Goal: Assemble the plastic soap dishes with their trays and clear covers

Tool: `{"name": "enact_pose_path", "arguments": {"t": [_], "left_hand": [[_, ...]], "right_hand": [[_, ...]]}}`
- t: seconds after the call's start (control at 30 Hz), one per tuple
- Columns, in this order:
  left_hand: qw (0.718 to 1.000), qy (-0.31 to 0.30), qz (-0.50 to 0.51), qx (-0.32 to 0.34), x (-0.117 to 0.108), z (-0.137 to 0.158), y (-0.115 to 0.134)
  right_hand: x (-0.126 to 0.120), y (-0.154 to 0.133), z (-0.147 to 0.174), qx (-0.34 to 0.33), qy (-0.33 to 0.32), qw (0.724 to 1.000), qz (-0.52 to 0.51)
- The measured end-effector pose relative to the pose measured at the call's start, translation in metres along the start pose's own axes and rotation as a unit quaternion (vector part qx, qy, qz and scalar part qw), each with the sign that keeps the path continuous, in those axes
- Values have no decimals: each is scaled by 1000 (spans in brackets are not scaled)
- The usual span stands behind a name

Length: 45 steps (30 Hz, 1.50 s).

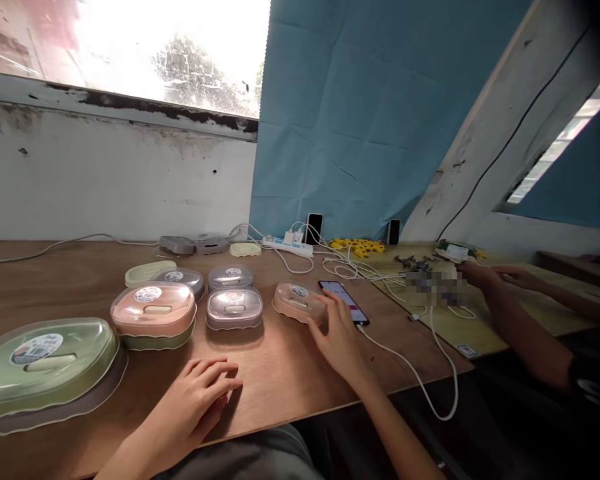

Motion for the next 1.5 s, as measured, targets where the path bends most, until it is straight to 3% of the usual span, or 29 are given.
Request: {"name": "enact_pose_path", "arguments": {"t": [0.1,0.17,0.23,0.47,0.67,0.83,1.13,1.3,1.5], "left_hand": [[1000,9,3,3,1,1,0],[1000,10,5,1,2,2,-1],[1000,12,9,0,3,3,-1],[1000,-11,8,-9,2,2,-1],[999,-15,17,-24,4,3,-3],[999,-1,31,-35,3,4,-4],[998,-4,37,-41,2,3,-5],[999,-2,35,-34,1,3,-3],[999,-7,20,-27,1,2,-1]], "right_hand": [[9,32,-8,41,-87,995,14],[24,42,-10,52,-170,983,-36],[36,44,-16,51,-206,973,-85],[76,43,-37,44,-159,978,-124],[111,47,-61,92,-69,981,-159],[145,18,-91,87,-32,967,-236],[192,-65,-106,-49,-155,936,-313],[196,-61,-108,-58,-195,936,-287],[177,-63,-108,-77,-227,948,-211]]}}
Point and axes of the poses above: each hand's wrist, its own z-axis away from the middle knuckle, its own x-axis out of the palm, y = z × x, the point moved 8 cm from there along -z, towards the middle knuckle, and after that the axes turned 12 degrees about y, right-handed, at the moved point
